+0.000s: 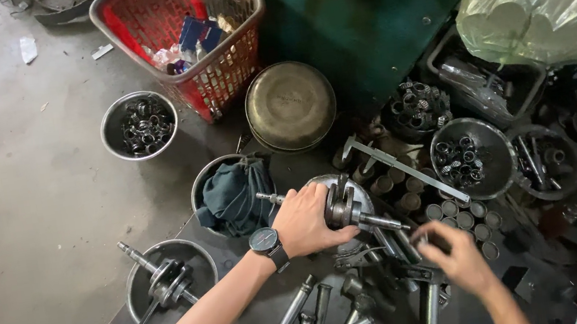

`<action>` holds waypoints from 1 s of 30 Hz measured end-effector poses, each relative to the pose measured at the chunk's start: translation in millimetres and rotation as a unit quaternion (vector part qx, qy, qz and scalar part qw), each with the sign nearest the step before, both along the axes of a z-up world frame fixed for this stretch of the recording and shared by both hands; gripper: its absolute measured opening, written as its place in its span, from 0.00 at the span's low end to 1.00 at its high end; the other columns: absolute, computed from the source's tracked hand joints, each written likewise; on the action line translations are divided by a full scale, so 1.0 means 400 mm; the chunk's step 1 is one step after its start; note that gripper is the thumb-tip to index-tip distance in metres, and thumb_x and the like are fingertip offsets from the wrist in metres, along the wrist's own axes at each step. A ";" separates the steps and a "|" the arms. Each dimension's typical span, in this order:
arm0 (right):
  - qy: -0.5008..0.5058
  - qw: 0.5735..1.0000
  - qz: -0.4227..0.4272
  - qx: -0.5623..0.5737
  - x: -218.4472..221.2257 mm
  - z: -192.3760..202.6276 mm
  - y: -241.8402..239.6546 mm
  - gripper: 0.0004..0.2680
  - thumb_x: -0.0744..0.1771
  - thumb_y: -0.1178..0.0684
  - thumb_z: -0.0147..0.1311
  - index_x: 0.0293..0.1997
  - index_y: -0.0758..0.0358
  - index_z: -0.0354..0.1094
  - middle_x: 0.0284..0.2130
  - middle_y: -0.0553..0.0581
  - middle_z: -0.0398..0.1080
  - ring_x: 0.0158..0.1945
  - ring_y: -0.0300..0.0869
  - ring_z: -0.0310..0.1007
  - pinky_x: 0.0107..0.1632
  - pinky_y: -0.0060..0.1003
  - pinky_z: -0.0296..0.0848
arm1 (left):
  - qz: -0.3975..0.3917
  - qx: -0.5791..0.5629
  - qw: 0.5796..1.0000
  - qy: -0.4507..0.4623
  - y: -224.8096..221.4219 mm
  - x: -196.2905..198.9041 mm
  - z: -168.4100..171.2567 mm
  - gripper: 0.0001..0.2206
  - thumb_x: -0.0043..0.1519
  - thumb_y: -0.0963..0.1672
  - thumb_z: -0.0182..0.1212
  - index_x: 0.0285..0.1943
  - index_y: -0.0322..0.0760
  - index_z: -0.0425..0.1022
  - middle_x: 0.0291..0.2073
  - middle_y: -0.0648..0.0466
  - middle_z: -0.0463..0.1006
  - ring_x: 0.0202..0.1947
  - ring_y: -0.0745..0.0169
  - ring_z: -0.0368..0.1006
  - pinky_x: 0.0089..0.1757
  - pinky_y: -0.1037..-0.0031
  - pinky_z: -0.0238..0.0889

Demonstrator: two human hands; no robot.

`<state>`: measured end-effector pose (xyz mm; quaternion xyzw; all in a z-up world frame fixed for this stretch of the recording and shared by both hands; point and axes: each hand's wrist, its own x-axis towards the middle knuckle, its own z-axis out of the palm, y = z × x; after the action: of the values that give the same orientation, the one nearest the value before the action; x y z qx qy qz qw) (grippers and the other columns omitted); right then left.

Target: Inspecting and assembling motorcycle crankshaft components on a workbench.

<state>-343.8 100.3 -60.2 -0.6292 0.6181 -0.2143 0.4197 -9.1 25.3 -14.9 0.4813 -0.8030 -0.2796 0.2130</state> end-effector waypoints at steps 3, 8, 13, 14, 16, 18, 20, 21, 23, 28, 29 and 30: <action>-0.142 0.986 -0.044 0.082 0.004 -0.128 0.103 0.10 0.63 0.49 0.58 0.41 0.65 0.76 0.32 0.56 0.80 0.38 0.41 0.78 0.43 0.36 0.76 | 0.006 0.007 1.000 -0.005 0.001 0.000 0.000 0.33 0.47 0.61 0.69 0.43 0.30 0.70 0.40 0.43 0.76 0.44 0.46 0.73 0.45 0.62 0.61; -0.173 0.974 0.006 0.149 0.148 -0.167 0.196 0.10 0.62 0.52 0.61 0.42 0.66 0.76 0.32 0.56 0.75 0.37 0.40 0.72 0.42 0.35 0.71 | 0.001 -0.037 0.999 0.011 0.011 0.009 0.021 0.37 0.48 0.61 0.69 0.53 0.28 0.70 0.45 0.41 0.76 0.48 0.44 0.71 0.47 0.60 0.60; -0.196 0.971 0.111 0.076 0.232 -0.156 0.182 0.07 0.63 0.56 0.59 0.41 0.67 0.75 0.35 0.56 0.78 0.42 0.39 0.76 0.49 0.34 0.73 | 0.002 -0.138 0.990 0.024 0.055 0.030 0.077 0.39 0.52 0.58 0.71 0.61 0.25 0.67 0.53 0.38 0.72 0.52 0.40 0.68 0.51 0.58 0.57; -0.273 0.955 0.089 0.073 0.238 -0.159 0.176 0.09 0.63 0.57 0.58 0.44 0.69 0.73 0.37 0.58 0.77 0.44 0.41 0.77 0.51 0.37 0.74 | -0.009 -0.168 0.984 0.055 0.076 0.033 0.080 0.32 0.56 0.54 0.70 0.62 0.30 0.68 0.55 0.42 0.73 0.55 0.43 0.69 0.55 0.59 0.59; -0.353 0.931 0.068 0.069 0.249 -0.161 0.165 0.10 0.63 0.59 0.57 0.47 0.70 0.71 0.39 0.60 0.77 0.46 0.44 0.77 0.53 0.40 0.75 | -0.022 -0.201 0.976 0.082 0.116 0.039 0.093 0.26 0.59 0.51 0.70 0.62 0.34 0.69 0.56 0.46 0.74 0.59 0.47 0.70 0.59 0.61 0.60; -0.450 0.891 -0.027 0.061 0.250 -0.159 0.153 0.13 0.65 0.57 0.56 0.51 0.77 0.69 0.39 0.68 0.77 0.45 0.52 0.79 0.51 0.48 0.77 | -0.116 -0.122 0.979 0.115 0.155 0.043 0.109 0.25 0.62 0.49 0.71 0.63 0.33 0.70 0.57 0.45 0.74 0.54 0.50 0.69 0.54 0.64 0.62; -0.522 0.850 -0.024 0.073 0.242 -0.161 0.139 0.16 0.66 0.53 0.54 0.54 0.79 0.67 0.42 0.70 0.75 0.48 0.53 0.77 0.53 0.49 0.76 | -0.132 -0.108 0.974 0.147 0.174 0.042 0.154 0.26 0.59 0.49 0.71 0.63 0.33 0.70 0.56 0.45 0.74 0.54 0.49 0.69 0.52 0.63 0.62; -0.588 0.804 -0.023 0.085 0.237 -0.163 0.134 0.19 0.68 0.50 0.53 0.57 0.82 0.66 0.46 0.71 0.73 0.51 0.54 0.76 0.54 0.49 0.74 | -0.148 -0.093 0.968 0.180 0.185 0.041 0.176 0.28 0.56 0.49 0.72 0.62 0.32 0.70 0.55 0.45 0.74 0.53 0.47 0.69 0.51 0.62 0.61; -0.589 0.804 -0.044 0.076 0.236 -0.183 0.131 0.20 0.67 0.49 0.53 0.59 0.81 0.63 0.48 0.70 0.72 0.52 0.54 0.76 0.54 0.50 0.74 | -0.152 -0.094 0.969 0.173 0.197 0.040 0.146 0.27 0.56 0.48 0.71 0.63 0.34 0.70 0.55 0.47 0.74 0.53 0.48 0.70 0.52 0.62 0.62; -0.612 0.784 -0.037 0.094 0.235 -0.204 0.127 0.23 0.69 0.48 0.53 0.63 0.84 0.61 0.51 0.72 0.72 0.52 0.55 0.75 0.53 0.52 0.74 | -0.160 -0.089 0.971 0.154 0.208 0.039 0.103 0.24 0.57 0.45 0.69 0.63 0.39 0.73 0.54 0.51 0.74 0.52 0.50 0.70 0.52 0.64 0.63; -0.603 0.791 -0.042 0.095 0.236 -0.204 0.126 0.23 0.68 0.48 0.54 0.63 0.85 0.61 0.51 0.72 0.71 0.53 0.55 0.75 0.55 0.51 0.73 | -0.160 -0.090 0.970 0.161 0.208 0.040 0.099 0.23 0.56 0.43 0.68 0.63 0.39 0.73 0.54 0.51 0.74 0.53 0.49 0.69 0.52 0.64 0.63; -0.594 0.797 -0.047 0.097 0.236 -0.205 0.124 0.24 0.68 0.47 0.54 0.63 0.85 0.60 0.52 0.73 0.71 0.54 0.55 0.74 0.56 0.51 0.72 | -0.159 -0.092 0.969 0.167 0.208 0.040 0.095 0.23 0.56 0.42 0.67 0.62 0.39 0.73 0.55 0.50 0.74 0.53 0.49 0.69 0.52 0.63 0.63</action>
<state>-249.3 150.1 -142.1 -0.3043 0.2943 -0.5042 0.7527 7.1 108.4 23.1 0.2724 -0.8443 -0.3112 0.3406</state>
